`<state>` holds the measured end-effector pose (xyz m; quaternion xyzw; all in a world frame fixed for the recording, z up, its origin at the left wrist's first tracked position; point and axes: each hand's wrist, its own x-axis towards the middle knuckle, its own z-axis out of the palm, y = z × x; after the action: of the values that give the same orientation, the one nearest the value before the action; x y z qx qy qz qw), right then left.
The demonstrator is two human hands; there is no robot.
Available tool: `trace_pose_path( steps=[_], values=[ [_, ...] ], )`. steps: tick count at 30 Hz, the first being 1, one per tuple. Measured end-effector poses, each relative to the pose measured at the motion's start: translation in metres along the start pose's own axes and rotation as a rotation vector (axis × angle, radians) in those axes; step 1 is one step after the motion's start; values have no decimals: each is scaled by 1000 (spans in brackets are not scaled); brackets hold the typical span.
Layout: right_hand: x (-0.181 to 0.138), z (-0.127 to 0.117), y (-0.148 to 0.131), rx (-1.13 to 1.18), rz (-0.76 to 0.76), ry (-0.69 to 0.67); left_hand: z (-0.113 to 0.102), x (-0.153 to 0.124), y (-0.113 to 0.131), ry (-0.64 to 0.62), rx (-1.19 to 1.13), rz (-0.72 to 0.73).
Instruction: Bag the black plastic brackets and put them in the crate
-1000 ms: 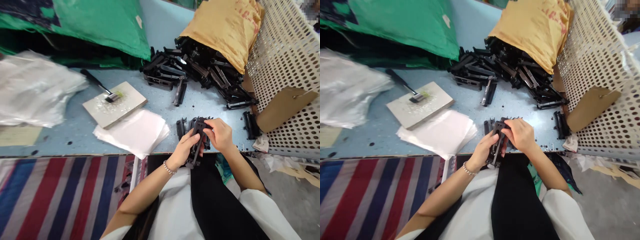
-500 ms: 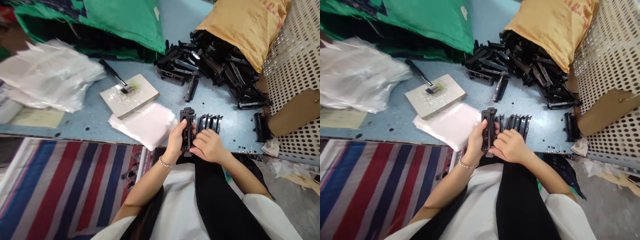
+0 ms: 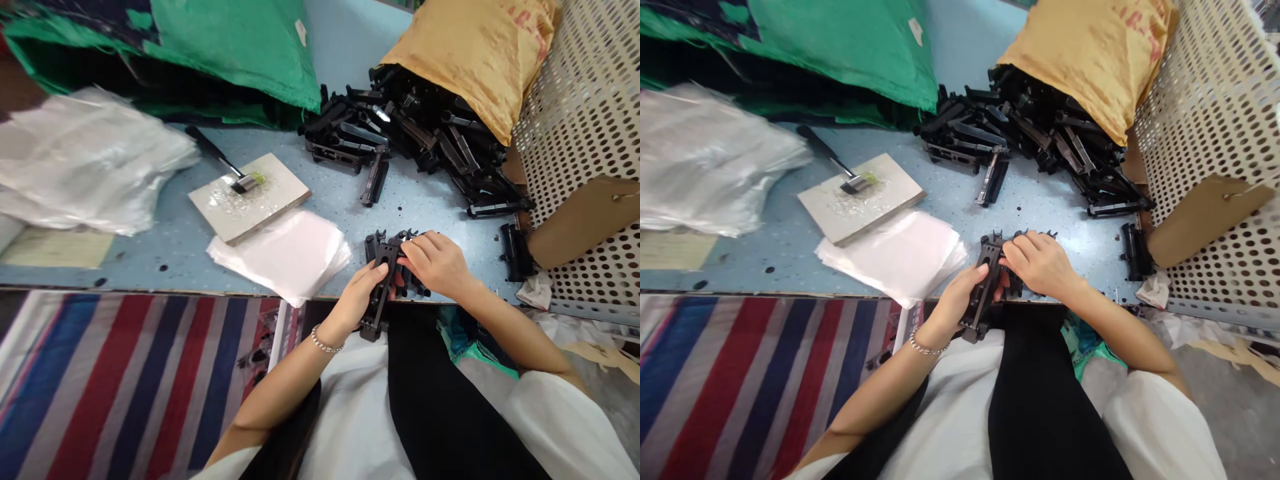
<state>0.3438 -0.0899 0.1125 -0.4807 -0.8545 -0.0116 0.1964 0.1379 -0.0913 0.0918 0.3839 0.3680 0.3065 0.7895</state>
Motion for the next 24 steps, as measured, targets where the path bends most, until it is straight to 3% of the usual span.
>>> trace_pose_path(
  steps=[4, 7, 9, 11, 12, 15, 17, 20, 22, 24],
  values=[
    [5, 10, -12, 195, 104, -122, -2, -4, -14, 81, 196, 74],
    [3, 19, 4, 413, 228, -201, -17, -1, -31, 226, 214, 149],
    [-4, 21, 40, 288, 290, -99, -33, 8, -43, 362, 179, 205],
    [-15, 21, 90, -71, 368, 144, -49, 21, -53, 504, 249, 265],
    [-21, 20, 114, -138, 409, 200, -55, 28, -58, 554, 321, 288],
    [-42, 14, 171, -196, 424, 269, -61, 48, -72, 563, 521, 320],
    [-52, 3, 188, -220, 337, 295, -57, 59, -78, 514, 608, 341],
    [-61, -25, 184, -264, 282, 282, -48, 70, -80, 472, 747, 417],
    [-61, -47, 164, -246, 386, 321, -37, 71, -75, 470, 831, 505],
    [-55, -61, 129, -149, 532, 474, -18, 66, -64, 437, 905, 629]
  ],
)
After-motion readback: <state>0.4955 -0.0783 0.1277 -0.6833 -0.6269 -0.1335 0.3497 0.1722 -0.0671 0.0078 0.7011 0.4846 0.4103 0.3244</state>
